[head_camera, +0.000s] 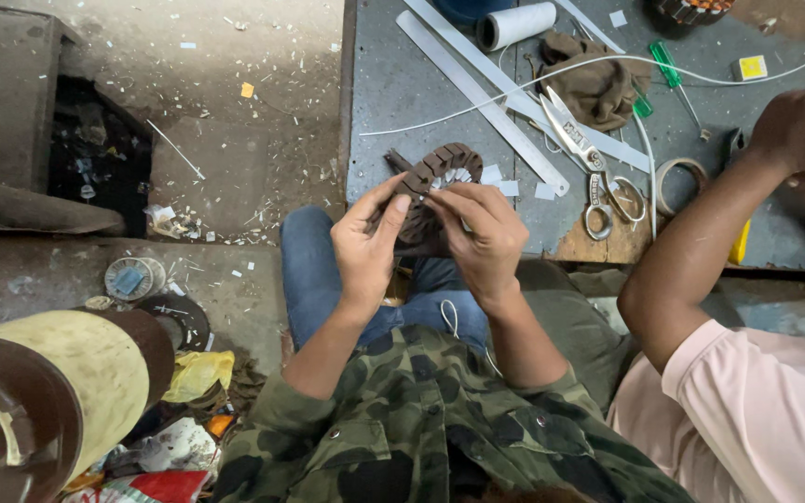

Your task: The person cuts small rectangular pieces from a white strip using scissors and inserts them into the slots of a circular motor stator. The person repeats this process, placing each cut piece into the stator slots.

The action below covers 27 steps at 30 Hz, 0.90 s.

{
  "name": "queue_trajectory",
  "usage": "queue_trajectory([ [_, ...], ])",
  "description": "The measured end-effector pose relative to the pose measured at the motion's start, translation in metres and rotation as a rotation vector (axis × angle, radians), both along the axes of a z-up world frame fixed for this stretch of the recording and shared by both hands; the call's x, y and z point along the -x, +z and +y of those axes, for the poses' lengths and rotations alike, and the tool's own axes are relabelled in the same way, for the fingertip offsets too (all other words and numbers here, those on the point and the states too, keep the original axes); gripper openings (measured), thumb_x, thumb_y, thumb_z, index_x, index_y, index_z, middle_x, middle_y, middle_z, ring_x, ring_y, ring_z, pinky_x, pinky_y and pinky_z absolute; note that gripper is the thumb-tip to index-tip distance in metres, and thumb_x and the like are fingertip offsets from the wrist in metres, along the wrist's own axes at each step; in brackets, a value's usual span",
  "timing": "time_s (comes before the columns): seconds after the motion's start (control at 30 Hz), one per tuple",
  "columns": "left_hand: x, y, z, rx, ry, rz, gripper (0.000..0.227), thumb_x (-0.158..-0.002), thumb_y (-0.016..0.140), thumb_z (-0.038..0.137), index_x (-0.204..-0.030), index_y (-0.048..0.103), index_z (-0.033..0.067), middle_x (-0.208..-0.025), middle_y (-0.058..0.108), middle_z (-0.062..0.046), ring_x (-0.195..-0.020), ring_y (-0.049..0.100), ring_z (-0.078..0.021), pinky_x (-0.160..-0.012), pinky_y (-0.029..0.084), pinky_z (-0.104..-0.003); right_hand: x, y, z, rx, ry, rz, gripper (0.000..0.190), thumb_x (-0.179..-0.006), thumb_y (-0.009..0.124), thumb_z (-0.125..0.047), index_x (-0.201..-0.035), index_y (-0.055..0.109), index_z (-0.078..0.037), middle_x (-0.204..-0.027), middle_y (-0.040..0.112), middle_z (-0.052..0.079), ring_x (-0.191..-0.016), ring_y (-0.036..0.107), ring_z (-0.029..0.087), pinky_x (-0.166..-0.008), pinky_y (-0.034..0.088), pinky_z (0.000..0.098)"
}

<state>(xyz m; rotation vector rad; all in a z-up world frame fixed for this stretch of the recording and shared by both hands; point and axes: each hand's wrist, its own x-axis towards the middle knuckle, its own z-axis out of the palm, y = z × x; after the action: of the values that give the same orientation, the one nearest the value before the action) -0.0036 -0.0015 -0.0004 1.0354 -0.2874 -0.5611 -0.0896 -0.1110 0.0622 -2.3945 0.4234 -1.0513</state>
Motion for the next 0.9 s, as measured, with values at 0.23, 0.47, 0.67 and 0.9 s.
queue_trajectory([
  [0.23, 0.005, 0.001, -0.004, 0.008, 0.042, -0.035, 0.043, -0.097, 0.074, 0.006, -0.136, 0.061, -0.0081, -0.126, 0.068, -0.011, -0.109, 0.067, -0.0137, -0.097, 0.056, -0.026, 0.018, -0.006, -0.025, -0.275, -0.041, 0.040, 0.017, -0.091, 0.081, -0.004, -0.108, 0.078, -0.005, -0.105, 0.077, 0.011, -0.092, 0.075, 0.024, -0.083, 0.059, 0.0323],
  [0.47, -0.004, 0.008, -0.009, -0.019, 0.003, -0.145, 0.037, -0.098, 0.074, 0.001, -0.132, 0.062, -0.0063, -0.118, 0.070, -0.008, -0.106, 0.067, -0.0120, -0.096, 0.056, -0.025, 0.061, -0.010, -0.091, -0.032, -0.163, 0.330, 0.019, -0.093, 0.076, -0.006, -0.112, 0.077, -0.004, -0.111, 0.076, 0.013, -0.103, 0.072, 0.031, -0.091, 0.055, 0.0374],
  [0.67, 0.008, 0.025, -0.021, -0.302, 0.236, -0.408, 0.040, -0.089, 0.084, 0.001, -0.125, 0.066, -0.0006, -0.106, 0.074, -0.007, -0.094, 0.069, -0.0101, -0.084, 0.058, -0.025, 0.056, -0.015, -0.096, -0.020, -0.041, 0.445, 0.020, -0.086, 0.079, -0.009, -0.105, 0.077, -0.004, -0.110, 0.076, 0.012, -0.105, 0.068, 0.033, -0.093, 0.053, 0.0402],
  [0.9, 0.007, 0.050, -0.011, -0.488, 0.433, -0.861, 0.057, -0.074, 0.086, 0.009, -0.124, 0.060, -0.0039, -0.111, 0.068, -0.019, -0.101, 0.067, -0.0306, -0.088, 0.056, -0.039, 0.065, 0.006, -0.089, -0.237, -0.108, 0.397, 0.021, -0.086, 0.081, -0.008, -0.106, 0.078, -0.003, -0.100, 0.075, 0.015, -0.091, 0.072, 0.027, -0.082, 0.055, 0.0353],
])
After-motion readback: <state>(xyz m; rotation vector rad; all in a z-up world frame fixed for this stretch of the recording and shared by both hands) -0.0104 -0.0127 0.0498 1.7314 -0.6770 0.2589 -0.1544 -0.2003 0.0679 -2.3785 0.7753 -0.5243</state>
